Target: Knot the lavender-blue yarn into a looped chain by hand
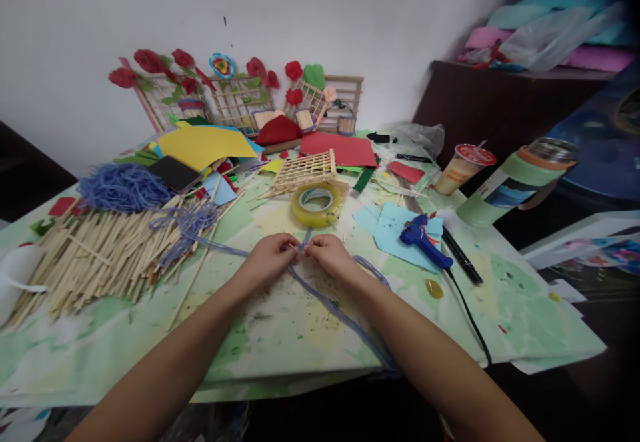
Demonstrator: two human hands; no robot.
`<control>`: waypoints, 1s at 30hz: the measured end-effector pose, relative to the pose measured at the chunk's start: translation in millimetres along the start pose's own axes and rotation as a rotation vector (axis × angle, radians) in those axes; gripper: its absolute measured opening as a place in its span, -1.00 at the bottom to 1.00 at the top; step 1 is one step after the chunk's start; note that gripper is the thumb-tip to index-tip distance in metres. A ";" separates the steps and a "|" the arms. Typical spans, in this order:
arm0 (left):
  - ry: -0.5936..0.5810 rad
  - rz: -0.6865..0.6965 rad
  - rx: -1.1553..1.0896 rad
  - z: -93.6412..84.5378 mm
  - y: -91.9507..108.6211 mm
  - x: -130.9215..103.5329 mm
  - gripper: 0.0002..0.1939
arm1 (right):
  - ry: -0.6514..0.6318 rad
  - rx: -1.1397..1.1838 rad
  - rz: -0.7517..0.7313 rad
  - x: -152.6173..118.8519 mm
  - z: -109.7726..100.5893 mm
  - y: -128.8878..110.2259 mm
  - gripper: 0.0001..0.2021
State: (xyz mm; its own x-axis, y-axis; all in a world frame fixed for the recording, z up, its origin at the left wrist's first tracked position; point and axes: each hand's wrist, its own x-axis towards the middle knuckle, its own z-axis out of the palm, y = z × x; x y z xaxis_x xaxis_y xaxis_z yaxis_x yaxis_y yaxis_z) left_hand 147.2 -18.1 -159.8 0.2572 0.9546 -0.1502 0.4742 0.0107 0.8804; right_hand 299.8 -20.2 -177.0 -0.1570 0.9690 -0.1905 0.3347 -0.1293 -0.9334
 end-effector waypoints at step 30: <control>0.111 0.552 0.406 28.8 2.6 -34.6 -0.83 | -0.123 0.395 0.070 -2.0 -6.9 1.7 -0.90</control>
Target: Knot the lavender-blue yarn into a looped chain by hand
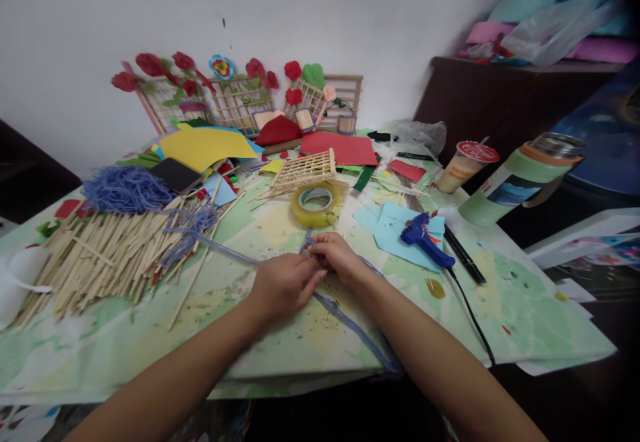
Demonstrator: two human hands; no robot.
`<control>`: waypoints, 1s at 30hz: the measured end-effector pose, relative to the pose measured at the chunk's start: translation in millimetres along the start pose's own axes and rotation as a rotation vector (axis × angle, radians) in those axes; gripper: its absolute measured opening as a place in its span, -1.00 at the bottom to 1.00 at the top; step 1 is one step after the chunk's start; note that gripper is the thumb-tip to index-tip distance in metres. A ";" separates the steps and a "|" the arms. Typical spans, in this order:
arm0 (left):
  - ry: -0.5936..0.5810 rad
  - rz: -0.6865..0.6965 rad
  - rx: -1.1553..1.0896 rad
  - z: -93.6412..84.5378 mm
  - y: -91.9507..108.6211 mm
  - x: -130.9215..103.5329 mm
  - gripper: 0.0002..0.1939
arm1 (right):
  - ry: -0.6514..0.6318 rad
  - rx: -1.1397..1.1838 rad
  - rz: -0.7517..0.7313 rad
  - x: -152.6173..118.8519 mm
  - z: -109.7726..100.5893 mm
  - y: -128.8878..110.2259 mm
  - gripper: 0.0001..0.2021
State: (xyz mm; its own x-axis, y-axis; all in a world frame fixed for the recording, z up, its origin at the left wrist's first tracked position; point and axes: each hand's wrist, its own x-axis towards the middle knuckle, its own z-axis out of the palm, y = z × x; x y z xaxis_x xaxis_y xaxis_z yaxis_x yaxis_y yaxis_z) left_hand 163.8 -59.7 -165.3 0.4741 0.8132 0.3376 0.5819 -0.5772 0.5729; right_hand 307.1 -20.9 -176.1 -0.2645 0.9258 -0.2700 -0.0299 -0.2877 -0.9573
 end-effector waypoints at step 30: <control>0.453 -0.501 0.341 -93.6 -78.1 26.7 -0.64 | -0.028 0.030 0.017 -2.7 -1.5 -1.3 -0.83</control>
State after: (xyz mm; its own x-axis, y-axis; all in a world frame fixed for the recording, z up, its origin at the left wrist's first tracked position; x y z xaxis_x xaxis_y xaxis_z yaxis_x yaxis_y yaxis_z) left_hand 69.1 14.1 -131.1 -0.1765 0.8932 0.4136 0.8632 -0.0614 0.5011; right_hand 309.3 -22.7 -174.3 -0.2917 0.9136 -0.2832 -0.0537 -0.3112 -0.9488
